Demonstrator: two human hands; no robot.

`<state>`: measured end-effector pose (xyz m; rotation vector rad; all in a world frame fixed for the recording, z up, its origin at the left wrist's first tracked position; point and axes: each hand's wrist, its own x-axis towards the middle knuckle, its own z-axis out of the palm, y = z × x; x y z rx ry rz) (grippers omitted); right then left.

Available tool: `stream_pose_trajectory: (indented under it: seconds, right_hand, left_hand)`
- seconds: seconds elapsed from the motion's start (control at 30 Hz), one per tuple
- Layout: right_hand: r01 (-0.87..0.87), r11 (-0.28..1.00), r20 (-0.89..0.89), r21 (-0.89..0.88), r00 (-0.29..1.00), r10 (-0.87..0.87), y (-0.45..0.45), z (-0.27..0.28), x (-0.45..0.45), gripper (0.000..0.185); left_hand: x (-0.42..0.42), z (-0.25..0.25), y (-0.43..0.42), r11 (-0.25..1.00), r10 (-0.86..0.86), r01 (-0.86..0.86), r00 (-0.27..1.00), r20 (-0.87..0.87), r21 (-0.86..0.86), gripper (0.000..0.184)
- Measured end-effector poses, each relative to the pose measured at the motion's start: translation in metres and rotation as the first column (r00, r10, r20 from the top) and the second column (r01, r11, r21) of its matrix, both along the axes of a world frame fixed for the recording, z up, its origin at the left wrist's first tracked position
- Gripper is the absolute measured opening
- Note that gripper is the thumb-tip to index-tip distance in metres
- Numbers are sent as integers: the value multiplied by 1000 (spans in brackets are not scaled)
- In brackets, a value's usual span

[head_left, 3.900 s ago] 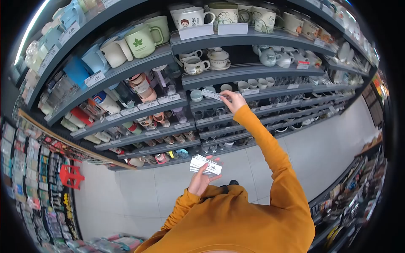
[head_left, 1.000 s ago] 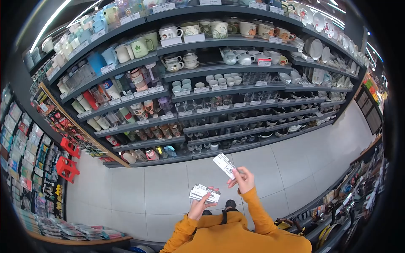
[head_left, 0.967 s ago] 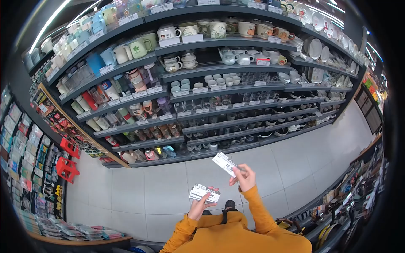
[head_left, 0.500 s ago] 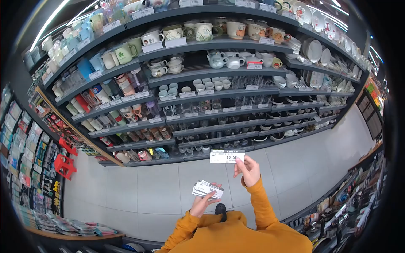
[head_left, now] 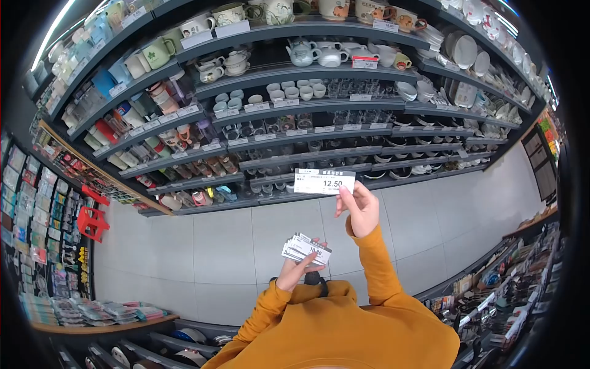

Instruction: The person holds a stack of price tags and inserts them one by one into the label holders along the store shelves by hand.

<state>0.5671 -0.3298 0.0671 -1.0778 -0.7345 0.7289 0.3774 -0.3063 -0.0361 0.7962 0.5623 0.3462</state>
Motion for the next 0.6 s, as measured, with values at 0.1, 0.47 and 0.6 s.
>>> stream_pose_trajectory:
  seconds: [0.1, 0.47, 0.6]
  right_hand:
    - [-22, 1000, 15, 1, 1000, 22, 3, -2, 6, 14]
    - [-43, 999, 29, 1, 999, 43, 13, -2, 21, 14]
    - [-37, 999, 26, 18, 999, 36, 14, -2, 24, 14]
  left_hand:
    - [2, 1, 4, 1000, 17, -16, 1000, -21, 19, 46]
    - [20, 4, 4, 999, 9, -6, 998, -57, 53, 44]
    - [24, 7, 7, 998, 13, -8, 997, -77, 69, 43]
